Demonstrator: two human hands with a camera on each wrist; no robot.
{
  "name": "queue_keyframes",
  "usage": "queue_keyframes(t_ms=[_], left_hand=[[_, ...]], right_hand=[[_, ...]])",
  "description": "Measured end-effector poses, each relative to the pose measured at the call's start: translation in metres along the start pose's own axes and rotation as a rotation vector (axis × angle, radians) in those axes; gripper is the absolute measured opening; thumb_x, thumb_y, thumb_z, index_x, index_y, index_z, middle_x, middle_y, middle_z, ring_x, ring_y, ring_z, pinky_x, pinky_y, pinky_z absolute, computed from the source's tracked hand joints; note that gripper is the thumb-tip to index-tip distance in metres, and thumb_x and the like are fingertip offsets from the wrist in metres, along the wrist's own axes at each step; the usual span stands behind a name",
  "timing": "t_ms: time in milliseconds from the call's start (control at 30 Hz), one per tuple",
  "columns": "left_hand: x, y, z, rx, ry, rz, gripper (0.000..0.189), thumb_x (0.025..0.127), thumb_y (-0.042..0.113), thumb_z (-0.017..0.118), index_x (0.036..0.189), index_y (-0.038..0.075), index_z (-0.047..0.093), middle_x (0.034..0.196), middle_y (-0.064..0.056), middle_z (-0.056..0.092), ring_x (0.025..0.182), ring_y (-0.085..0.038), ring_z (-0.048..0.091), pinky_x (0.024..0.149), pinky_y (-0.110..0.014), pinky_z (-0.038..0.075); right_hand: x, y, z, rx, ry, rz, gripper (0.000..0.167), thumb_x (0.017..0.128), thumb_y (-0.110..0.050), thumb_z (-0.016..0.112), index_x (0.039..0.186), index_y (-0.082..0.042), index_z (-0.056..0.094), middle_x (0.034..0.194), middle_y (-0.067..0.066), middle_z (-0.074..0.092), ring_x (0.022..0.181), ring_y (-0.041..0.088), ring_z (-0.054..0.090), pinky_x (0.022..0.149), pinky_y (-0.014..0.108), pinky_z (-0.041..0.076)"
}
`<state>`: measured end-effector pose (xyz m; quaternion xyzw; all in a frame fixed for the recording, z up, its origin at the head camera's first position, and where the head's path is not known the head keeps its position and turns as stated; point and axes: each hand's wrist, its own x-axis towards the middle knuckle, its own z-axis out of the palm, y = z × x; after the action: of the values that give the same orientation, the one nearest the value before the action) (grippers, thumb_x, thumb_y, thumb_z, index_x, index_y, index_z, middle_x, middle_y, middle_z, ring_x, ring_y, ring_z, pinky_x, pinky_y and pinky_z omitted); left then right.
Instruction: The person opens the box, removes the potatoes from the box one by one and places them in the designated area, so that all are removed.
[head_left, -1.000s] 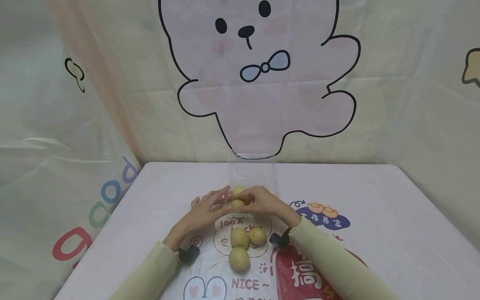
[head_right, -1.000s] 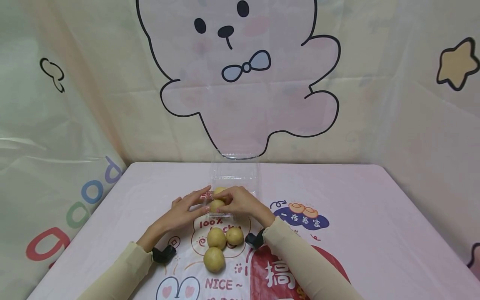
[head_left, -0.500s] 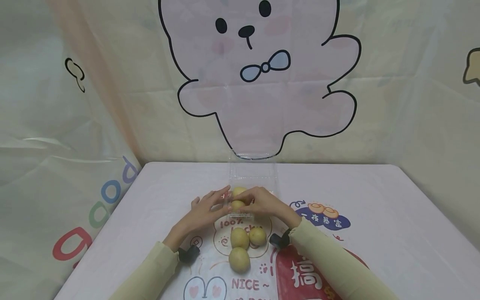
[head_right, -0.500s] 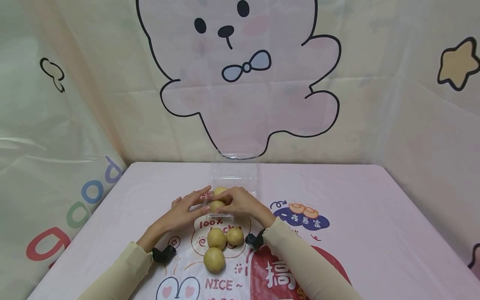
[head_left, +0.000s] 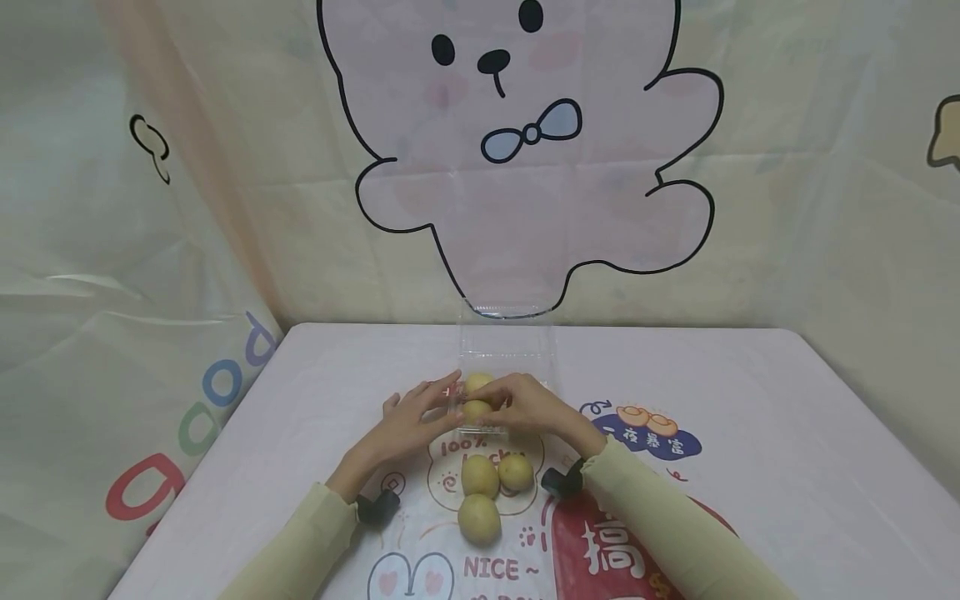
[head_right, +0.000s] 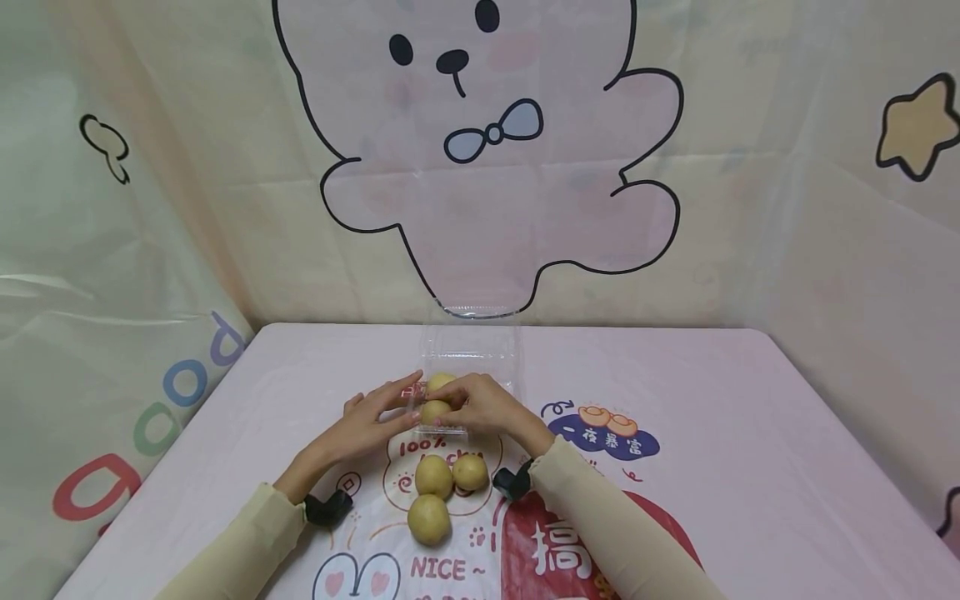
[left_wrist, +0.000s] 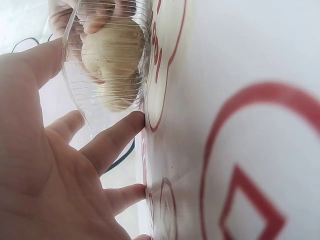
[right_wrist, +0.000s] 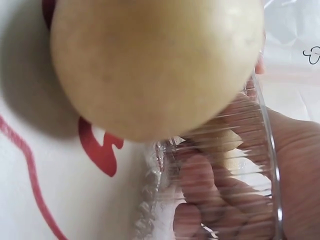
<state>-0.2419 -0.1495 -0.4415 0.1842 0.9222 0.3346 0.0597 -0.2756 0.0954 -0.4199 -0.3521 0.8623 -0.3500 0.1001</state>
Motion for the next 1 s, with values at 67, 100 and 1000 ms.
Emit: queue_keyframes(t_ms=[67, 100, 1000], left_hand=[[-0.0001, 0.0004, -0.0001, 0.0, 0.001, -0.001, 0.07, 0.098, 0.06, 0.055, 0.16, 0.041, 0.028, 0.146, -0.002, 0.062, 0.155, -0.032, 0.029, 0.12, -0.074, 0.0], [0.0, 0.0005, 0.0, 0.001, 0.0, 0.0, 0.071, 0.098, 0.06, 0.055, 0.16, 0.042, 0.028, 0.146, -0.001, 0.062, 0.155, -0.032, 0.03, 0.12, -0.073, 0.0], [0.0004, -0.0007, -0.0005, -0.016, -0.012, -0.006, 0.071, 0.098, 0.06, 0.055, 0.16, 0.041, 0.026, 0.147, -0.002, 0.061, 0.157, -0.035, 0.023, 0.12, -0.074, -0.002]], right_hand=[[-0.0002, 0.0015, 0.0001, 0.003, 0.0, -0.001, 0.039, 0.092, -0.03, 0.077, 0.127, -0.016, 0.073, 0.099, -0.007, 0.076, 0.09, 0.006, 0.062, 0.078, 0.022, 0.052], [-0.0003, 0.0019, 0.0002, 0.001, 0.001, -0.004, 0.039, 0.092, -0.03, 0.077, 0.128, -0.016, 0.073, 0.098, -0.007, 0.076, 0.09, 0.006, 0.062, 0.078, 0.022, 0.052], [-0.0062, -0.0025, -0.0073, 0.036, 0.022, 0.072, 0.04, 0.089, -0.031, 0.08, 0.127, -0.021, 0.073, 0.113, -0.007, 0.076, 0.093, 0.01, 0.062, 0.081, 0.026, 0.051]])
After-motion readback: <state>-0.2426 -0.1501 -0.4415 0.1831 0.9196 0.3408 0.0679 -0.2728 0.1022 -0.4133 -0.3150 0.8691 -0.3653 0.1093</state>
